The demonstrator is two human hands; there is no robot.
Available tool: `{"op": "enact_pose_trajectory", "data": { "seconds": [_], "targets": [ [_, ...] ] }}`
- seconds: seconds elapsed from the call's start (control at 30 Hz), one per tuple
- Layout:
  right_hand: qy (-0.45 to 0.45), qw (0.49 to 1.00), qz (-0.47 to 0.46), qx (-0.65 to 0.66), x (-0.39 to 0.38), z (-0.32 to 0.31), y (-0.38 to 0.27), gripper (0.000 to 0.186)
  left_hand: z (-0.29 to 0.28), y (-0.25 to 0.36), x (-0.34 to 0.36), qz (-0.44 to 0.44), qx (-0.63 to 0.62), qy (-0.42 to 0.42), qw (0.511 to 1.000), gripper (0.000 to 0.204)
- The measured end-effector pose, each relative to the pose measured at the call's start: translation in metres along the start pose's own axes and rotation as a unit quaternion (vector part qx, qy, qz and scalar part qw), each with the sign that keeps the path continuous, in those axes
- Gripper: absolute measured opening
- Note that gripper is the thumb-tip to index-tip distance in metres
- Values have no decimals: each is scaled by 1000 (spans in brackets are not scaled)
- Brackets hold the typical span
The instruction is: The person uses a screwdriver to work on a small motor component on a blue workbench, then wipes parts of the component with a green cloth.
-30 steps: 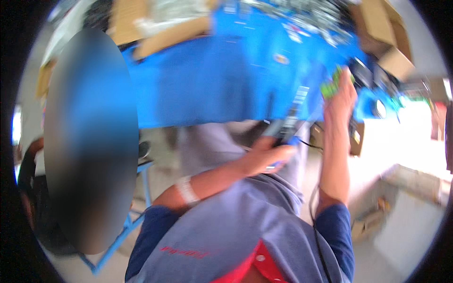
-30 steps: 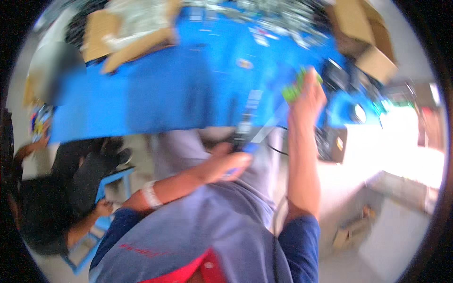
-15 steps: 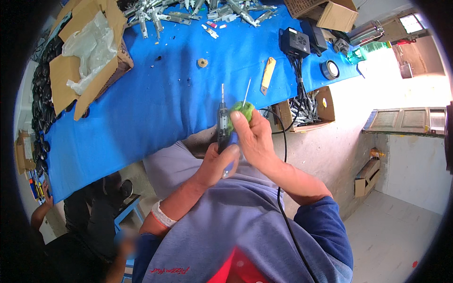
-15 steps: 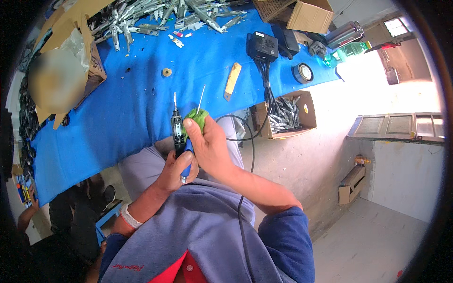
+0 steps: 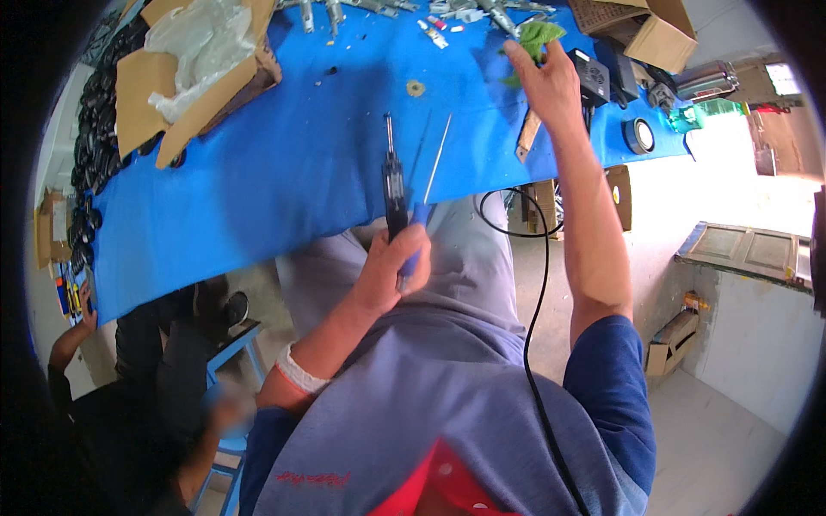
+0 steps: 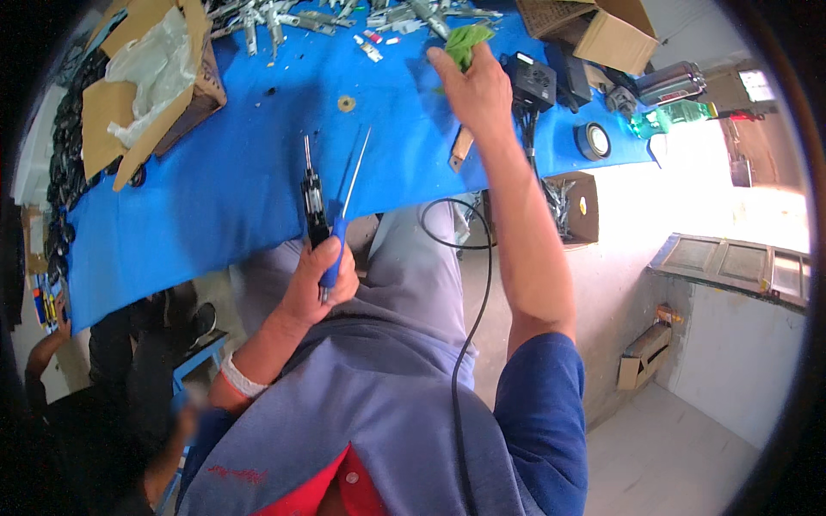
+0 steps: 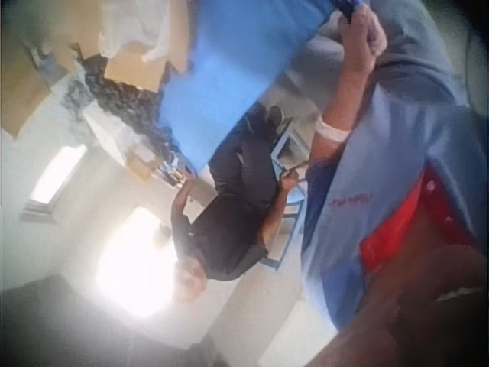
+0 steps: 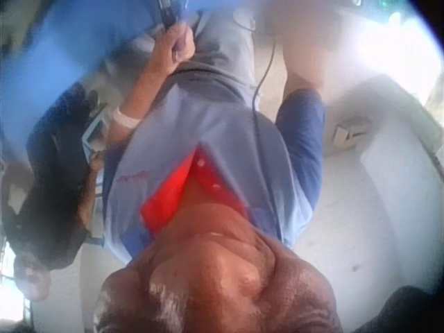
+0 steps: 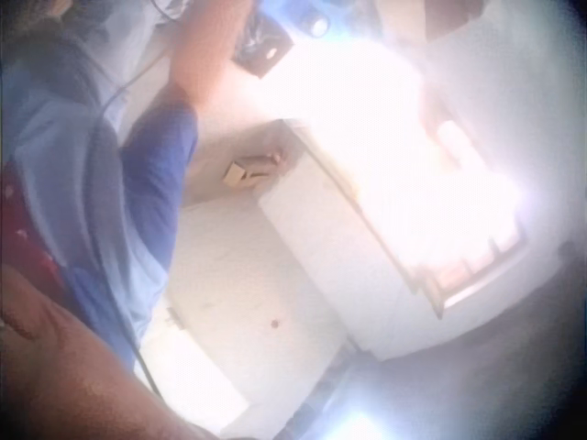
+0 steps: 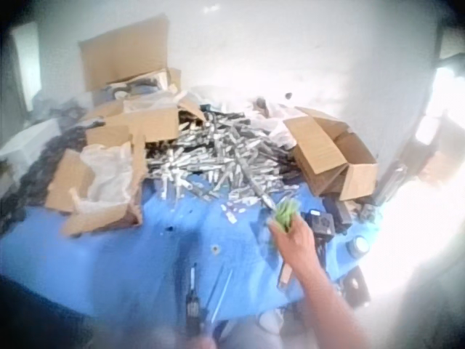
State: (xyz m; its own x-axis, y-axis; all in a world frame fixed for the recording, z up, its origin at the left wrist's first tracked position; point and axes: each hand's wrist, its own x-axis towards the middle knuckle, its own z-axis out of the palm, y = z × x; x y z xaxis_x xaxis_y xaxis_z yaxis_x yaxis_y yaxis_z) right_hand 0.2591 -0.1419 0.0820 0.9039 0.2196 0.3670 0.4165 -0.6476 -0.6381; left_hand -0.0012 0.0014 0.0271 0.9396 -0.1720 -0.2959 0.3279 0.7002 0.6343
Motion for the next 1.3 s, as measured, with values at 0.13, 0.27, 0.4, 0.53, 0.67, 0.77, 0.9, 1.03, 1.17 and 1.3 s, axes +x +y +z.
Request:
{"op": "enact_pose_trajectory", "data": {
  "seconds": [0.13,0.27,0.4,0.53,0.67,0.77,0.9,1.03,1.17,1.3],
  "targets": [
    [58,991,-65,-105,-13,-9,-13,45,-10,2,5,-11,-74,38,996,40],
    [-82,991,-65,79,-106,-16,-52,19,-13,-6,9,-34,-115,60,991,40],
    [-92,995,22,41,-100,-16,-46,15,-5,-9,14,-57,-79,78,992,42],
    [-50,979,-197,-15,-79,9,-32,34,-7,-8,19,-54,-79,81,992,41],
    [-102,961,-256,-32,-107,20,-55,35,-9,-7,19,-46,-118,81,989,41],
    [-158,943,-292,4,-112,28,-39,28,-6,-5,20,-41,-112,88,989,41],
    [-159,953,-255,37,-108,33,-37,15,-8,-3,19,-40,-133,79,987,42],
    [12,993,-117,16,-68,7,-43,12,-13,-6,15,-20,-109,88,990,41],
    [49,997,-8,58,-9,-31,-36,26,-11,-5,16,-31,-122,71,990,41],
    [19,992,-100,79,-57,-34,-52,23,-13,-8,16,-25,-129,87,988,41]
  ]
}}
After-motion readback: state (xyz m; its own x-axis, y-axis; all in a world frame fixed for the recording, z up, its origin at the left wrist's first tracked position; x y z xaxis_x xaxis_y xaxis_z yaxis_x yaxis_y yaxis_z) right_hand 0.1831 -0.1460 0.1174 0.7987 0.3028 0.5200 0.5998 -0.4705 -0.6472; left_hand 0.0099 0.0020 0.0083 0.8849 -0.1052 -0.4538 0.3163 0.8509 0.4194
